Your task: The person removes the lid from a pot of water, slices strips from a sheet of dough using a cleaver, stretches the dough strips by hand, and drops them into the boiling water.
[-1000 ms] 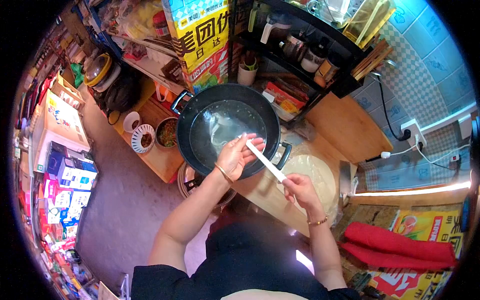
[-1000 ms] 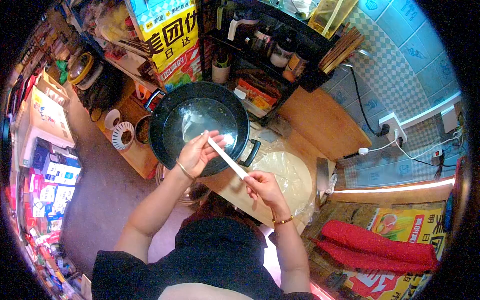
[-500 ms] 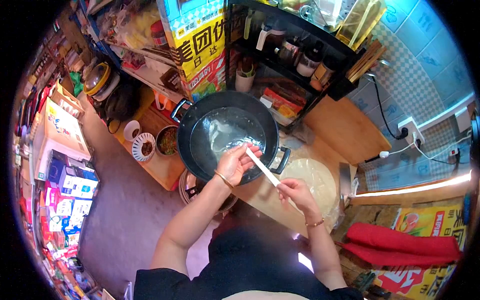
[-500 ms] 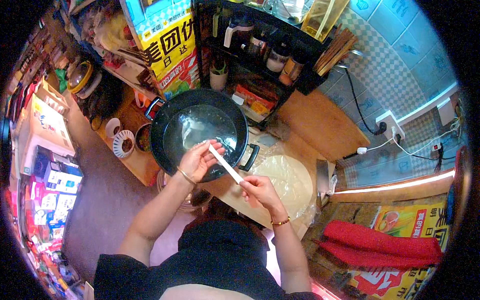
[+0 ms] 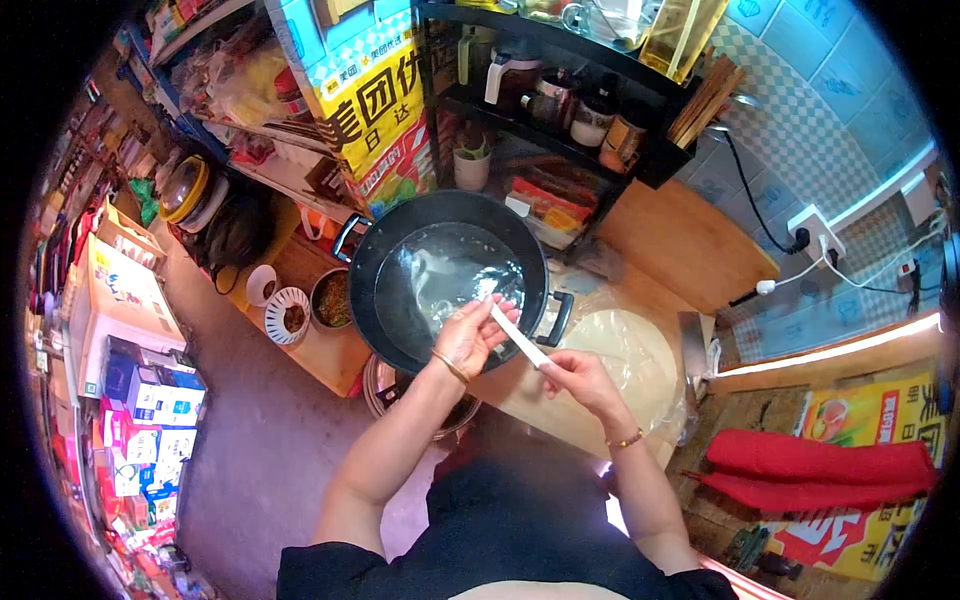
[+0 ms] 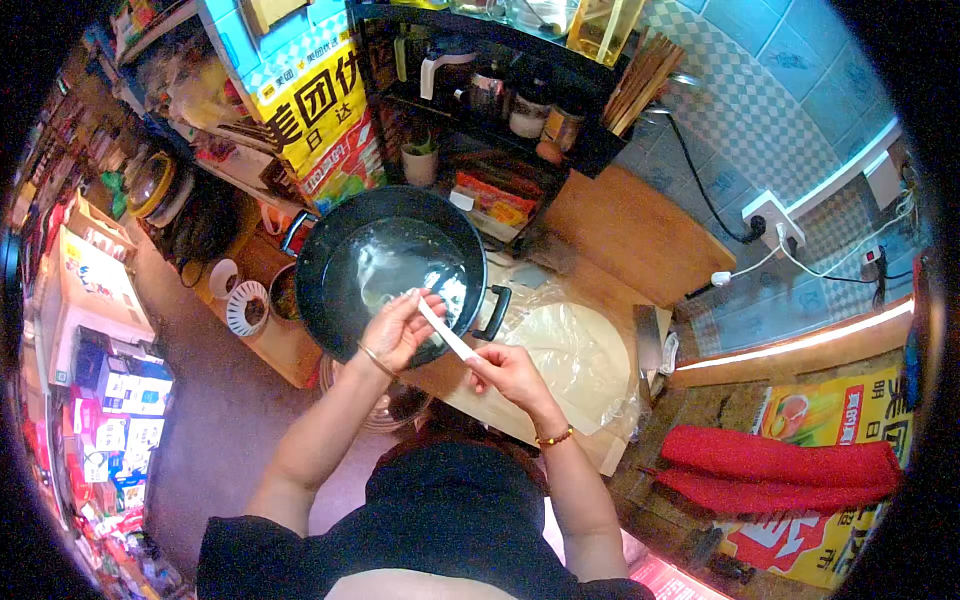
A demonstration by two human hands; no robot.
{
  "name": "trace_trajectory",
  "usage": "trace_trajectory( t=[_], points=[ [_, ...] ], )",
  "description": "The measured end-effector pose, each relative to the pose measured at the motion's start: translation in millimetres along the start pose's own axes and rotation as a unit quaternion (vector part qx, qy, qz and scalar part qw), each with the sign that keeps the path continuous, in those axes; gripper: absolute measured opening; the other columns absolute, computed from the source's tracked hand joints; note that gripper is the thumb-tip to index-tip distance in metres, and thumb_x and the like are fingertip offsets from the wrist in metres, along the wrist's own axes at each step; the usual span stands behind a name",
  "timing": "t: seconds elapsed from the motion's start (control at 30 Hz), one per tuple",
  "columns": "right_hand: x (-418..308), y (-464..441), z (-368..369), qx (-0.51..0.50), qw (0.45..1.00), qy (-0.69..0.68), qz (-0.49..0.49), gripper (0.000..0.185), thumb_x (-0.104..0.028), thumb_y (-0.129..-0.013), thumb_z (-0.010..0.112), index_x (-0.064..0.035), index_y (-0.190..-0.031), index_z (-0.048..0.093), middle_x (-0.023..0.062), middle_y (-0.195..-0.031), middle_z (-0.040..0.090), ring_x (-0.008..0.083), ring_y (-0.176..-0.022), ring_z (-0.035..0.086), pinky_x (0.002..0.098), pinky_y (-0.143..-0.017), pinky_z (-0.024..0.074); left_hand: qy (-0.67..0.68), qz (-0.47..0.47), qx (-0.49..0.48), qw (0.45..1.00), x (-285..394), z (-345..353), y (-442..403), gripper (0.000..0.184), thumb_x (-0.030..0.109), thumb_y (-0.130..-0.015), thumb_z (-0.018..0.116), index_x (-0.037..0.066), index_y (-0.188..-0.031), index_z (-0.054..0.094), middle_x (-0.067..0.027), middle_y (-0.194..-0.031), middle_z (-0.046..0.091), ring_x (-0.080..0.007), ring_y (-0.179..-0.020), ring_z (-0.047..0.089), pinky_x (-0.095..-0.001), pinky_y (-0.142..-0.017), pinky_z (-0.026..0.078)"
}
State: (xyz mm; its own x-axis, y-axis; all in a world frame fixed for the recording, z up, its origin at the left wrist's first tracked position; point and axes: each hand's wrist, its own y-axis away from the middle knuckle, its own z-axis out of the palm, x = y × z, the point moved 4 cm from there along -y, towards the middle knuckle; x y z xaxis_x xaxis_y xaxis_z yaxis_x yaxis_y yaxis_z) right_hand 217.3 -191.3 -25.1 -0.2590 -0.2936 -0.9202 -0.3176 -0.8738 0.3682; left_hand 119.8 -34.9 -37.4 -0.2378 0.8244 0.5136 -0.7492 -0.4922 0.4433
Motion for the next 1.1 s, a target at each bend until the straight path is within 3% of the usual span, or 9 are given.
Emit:
trace_trajectory(
  t=[0.17,0.23,0.3,0.33,0.37,0.47,0.83,0.97,1.1],
  points=[
    [-6.8,9.0,-5.9,-0.004,1.0,-0.011,0.019,0.019,-0.017,-0.086,0.056,0.0014,-0.084,0.06,0.0021,-0.062,0.058,0.0067,-0.051,0.053,0.0181,-0.046,0.0425,-0.031,0.064,-0.012,0.997,15.0,3.9,-1.1,0.027,0.02,-0.09,0.045,-0.001,-0.107,0.048,-0.0159,-0.099,0.058,-0.0254,-0.092,0.059,-0.0348,-0.08,0.051],
    [-4.5,3.7,-0.8,-0.018,0.999,-0.049,0.002,0.019,-0.017,-0.087,0.054,0.0012,-0.088,0.06,0.0022,-0.065,0.059,0.0078,-0.053,0.055,0.0189,-0.048,0.0442,0.081,-0.095,-0.074,0.989,-13.6,12.4,6.1,0.043,0.038,-0.09,0.041,0.0,-0.111,0.047,-0.0143,-0.106,0.056,-0.0251,-0.102,0.054,-0.0385,-0.087,0.044],
    [-13.9,-0.5,13.6,-0.011,0.991,-0.133,-0.013,0.019,-0.015,-0.087,0.052,0.0012,-0.094,0.059,0.0018,-0.07,0.06,0.0085,-0.056,0.056,0.0196,-0.051,0.0452,0.081,-0.204,-0.193,0.956,-46.3,17.7,13.0,0.046,0.042,-0.087,0.046,0.002,-0.109,0.049,-0.0114,-0.103,0.058,-0.0194,-0.093,0.055,-0.0315,-0.073,0.047],
    [-13.0,-2.5,16.5,-0.031,0.991,-0.128,-0.019,0.021,-0.016,-0.087,0.053,0.0011,-0.097,0.058,0.0021,-0.075,0.061,0.0088,-0.059,0.057,0.0196,-0.052,0.0454,0.04,-0.159,-0.108,0.981,-53.5,14.2,11.9,0.041,0.037,-0.089,0.044,0.002,-0.109,0.05,-0.0103,-0.102,0.058,-0.0174,-0.086,0.056,-0.027,-0.066,0.045],
    [-10.5,-3.0,16.1,-0.029,0.991,-0.131,-0.018,0.021,-0.016,-0.087,0.053,0.0011,-0.097,0.058,0.0021,-0.075,0.061,0.0088,-0.059,0.057,0.0196,-0.052,0.0454,0.026,-0.096,-0.111,0.989,-45.9,17.6,12.4,0.035,0.029,-0.091,0.042,0.0,-0.109,0.049,-0.0124,-0.101,0.058,-0.0225,-0.095,0.056,-0.0352,-0.085,0.046],
    [-0.9,-4.9,10.8,-0.004,1.0,0.001,0.015,0.02,-0.019,-0.086,0.056,-0.0007,-0.092,0.06,0.0012,-0.071,0.061,0.0064,-0.058,0.056,0.018,-0.051,0.0438,0.011,-0.009,-0.026,1.0,-21.3,16.6,10.4,0.023,0.018,-0.091,0.042,-0.001,-0.102,0.05,-0.0142,-0.096,0.059,-0.0232,-0.089,0.06,-0.0352,-0.08,0.051],
    [-5.5,8.5,-3.1,-0.031,0.996,-0.087,0.01,0.018,-0.015,-0.086,0.055,0.0024,-0.089,0.06,0.0047,-0.066,0.059,0.0088,-0.05,0.054,0.0199,-0.047,0.0451,-0.048,0.095,-0.008,0.994,32.5,5.8,2.4,0.028,0.021,-0.091,0.041,-0.002,-0.108,0.047,-0.0159,-0.103,0.057,-0.0244,-0.096,0.057,-0.0355,-0.08,0.049],
    [-18.0,0.8,17.5,-0.026,0.983,-0.182,-0.017,0.021,-0.016,-0.087,0.052,0.0033,-0.092,0.058,0.0066,-0.073,0.061,0.0109,-0.053,0.056,0.021,-0.051,0.0466,0.064,-0.187,-0.168,0.966,-33.0,13.3,12.2,0.036,0.03,-0.092,0.039,0.001,-0.112,0.046,-0.0135,-0.105,0.056,-0.0219,-0.1,0.053,-0.0353,-0.08,0.047],
    [-8.2,-5.0,16.3,-0.014,1.0,-0.023,0.002,0.022,-0.019,-0.087,0.054,0.0012,-0.095,0.058,0.0017,-0.072,0.06,0.0059,-0.056,0.055,0.019,-0.049,0.0445,0.012,-0.029,-0.039,0.999,-27.3,12.4,12.8,0.023,0.017,-0.09,0.045,-0.001,-0.103,0.049,-0.0154,-0.096,0.057,-0.0255,-0.089,0.059,-0.0374,-0.08,0.05]
  ],
)
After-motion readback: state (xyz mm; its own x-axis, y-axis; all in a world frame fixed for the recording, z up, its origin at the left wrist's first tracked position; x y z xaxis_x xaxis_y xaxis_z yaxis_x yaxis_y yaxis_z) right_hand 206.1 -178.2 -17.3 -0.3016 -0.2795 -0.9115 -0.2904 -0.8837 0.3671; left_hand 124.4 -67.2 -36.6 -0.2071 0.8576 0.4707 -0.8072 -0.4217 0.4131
